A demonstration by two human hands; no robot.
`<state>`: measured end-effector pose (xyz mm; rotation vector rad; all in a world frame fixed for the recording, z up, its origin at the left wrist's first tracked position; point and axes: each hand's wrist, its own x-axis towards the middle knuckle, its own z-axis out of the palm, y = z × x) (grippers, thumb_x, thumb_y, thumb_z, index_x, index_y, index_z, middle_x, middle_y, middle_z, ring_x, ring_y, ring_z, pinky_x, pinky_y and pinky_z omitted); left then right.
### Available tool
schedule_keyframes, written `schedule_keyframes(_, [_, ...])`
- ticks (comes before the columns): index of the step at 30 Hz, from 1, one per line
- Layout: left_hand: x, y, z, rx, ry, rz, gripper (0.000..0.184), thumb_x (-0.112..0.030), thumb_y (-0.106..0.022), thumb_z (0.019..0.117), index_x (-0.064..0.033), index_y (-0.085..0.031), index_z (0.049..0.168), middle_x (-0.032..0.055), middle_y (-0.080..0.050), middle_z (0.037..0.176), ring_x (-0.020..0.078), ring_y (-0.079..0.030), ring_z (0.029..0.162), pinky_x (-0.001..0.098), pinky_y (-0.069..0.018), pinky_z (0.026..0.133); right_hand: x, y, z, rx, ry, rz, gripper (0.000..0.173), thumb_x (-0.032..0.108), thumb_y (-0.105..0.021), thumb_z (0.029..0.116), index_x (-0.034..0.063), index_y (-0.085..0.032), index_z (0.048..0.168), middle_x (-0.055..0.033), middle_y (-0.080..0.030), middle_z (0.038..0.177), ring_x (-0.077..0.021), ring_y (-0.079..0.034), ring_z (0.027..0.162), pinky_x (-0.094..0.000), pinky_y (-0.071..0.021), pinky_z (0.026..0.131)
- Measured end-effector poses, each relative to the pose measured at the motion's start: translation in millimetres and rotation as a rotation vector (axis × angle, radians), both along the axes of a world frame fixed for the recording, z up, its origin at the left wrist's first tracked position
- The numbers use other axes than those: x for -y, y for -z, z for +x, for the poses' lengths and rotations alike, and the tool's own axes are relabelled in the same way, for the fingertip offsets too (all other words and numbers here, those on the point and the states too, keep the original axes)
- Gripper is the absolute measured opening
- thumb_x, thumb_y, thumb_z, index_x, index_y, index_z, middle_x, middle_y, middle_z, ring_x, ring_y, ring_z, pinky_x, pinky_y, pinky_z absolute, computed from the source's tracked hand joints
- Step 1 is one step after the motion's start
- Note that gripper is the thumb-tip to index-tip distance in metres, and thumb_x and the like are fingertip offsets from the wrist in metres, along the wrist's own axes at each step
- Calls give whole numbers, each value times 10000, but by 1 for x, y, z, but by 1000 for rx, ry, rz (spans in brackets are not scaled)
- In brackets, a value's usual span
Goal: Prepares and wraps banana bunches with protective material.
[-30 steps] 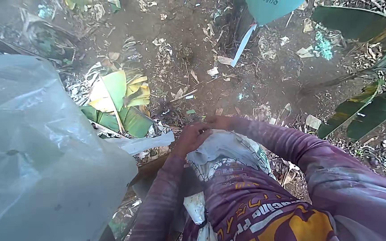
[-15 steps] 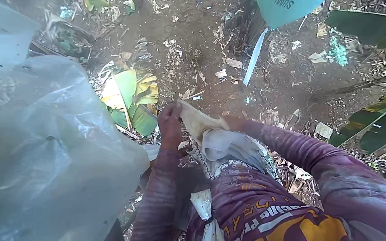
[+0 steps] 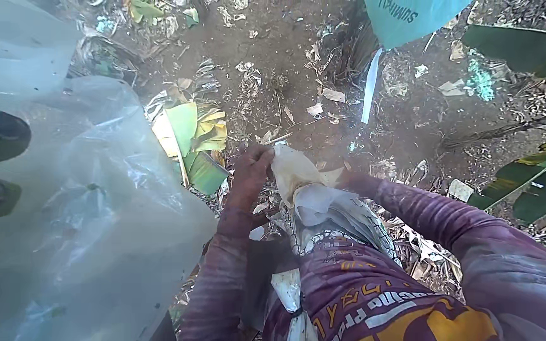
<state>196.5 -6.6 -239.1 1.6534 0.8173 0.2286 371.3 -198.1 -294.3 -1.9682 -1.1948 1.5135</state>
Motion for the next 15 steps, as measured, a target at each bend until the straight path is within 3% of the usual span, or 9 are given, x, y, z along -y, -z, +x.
schedule_keyframes(1, [1, 3, 1, 24, -33, -55, 205, -258, -500, 1086, -104, -635, 1089, 38, -654, 859, 122, -620, 656, 299, -562, 605, 4, 27, 8, -30, 51, 96, 264, 16, -562, 1015, -98, -629, 1244, -236, -651, 1221, -241, -610, 1136, -341, -448, 1041])
schedule_keyframes(3, [4, 19, 1, 100, -135, -200, 230, -268, -450, 1102, -113, -608, 1165, 33, -659, 923, 128, -654, 743, 329, -589, 687, 0, 63, 30, -81, 133, 226, 307, 129, -611, 1016, -68, -637, 1250, -238, -668, 1205, -286, -646, 1113, -445, -495, 1021])
schedule_keyframes(4, [6, 31, 1, 144, -185, -255, 232, -284, -445, 1101, -131, -600, 1179, 31, -659, 932, 134, -661, 755, 345, -594, 696, -5, 64, 39, -58, 195, 308, 372, 224, -635, 1011, -39, -620, 1273, -232, -666, 1202, -307, -661, 1088, -497, -520, 986])
schedule_keyframes(6, [13, 54, -3, 207, -243, -307, 248, -350, -459, 1089, -176, -609, 1183, 23, -665, 937, 138, -670, 754, 359, -597, 686, -19, 22, 40, 28, 307, 511, 498, 348, -674, 983, 12, -595, 1342, -184, -643, 1259, -274, -665, 1074, -477, -551, 958])
schedule_keyframes(8, [26, 65, -5, 255, -227, -322, 246, -370, -432, 1095, -202, -594, 1171, 4, -665, 969, 133, -678, 820, 373, -601, 750, -27, -20, 27, 73, 248, 758, 510, 333, -696, 961, 5, -611, 1342, -161, -647, 1272, -226, -671, 1071, -416, -571, 952])
schedule_keyframes(10, [35, 69, -1, 306, -243, -333, 242, -366, -432, 1095, -204, -594, 1171, -5, -664, 981, 126, -673, 849, 369, -594, 777, -30, -31, 11, 96, 72, 819, 441, 301, -712, 958, 7, -654, 1281, -145, -690, 1191, -222, -687, 1045, -429, -576, 946])
schedule_keyframes(13, [35, 69, -4, 391, -382, -344, 241, -337, -466, 1080, -178, -611, 1189, 18, -666, 1002, 150, -677, 849, 389, -599, 757, -21, 3, 2, 199, -24, 679, 204, 204, -654, 1002, 51, -738, 1107, -99, -731, 983, -215, -704, 860, -460, -592, 824])
schedule_keyframes(15, [22, 65, -18, 491, -455, -318, 239, -359, -478, 1076, -193, -613, 1182, 18, -670, 1025, 163, -684, 881, 407, -603, 782, -10, 28, 6, 201, 4, 541, 168, 66, -598, 985, 33, -739, 1070, -134, -726, 932, -268, -698, 815, -515, -578, 784])
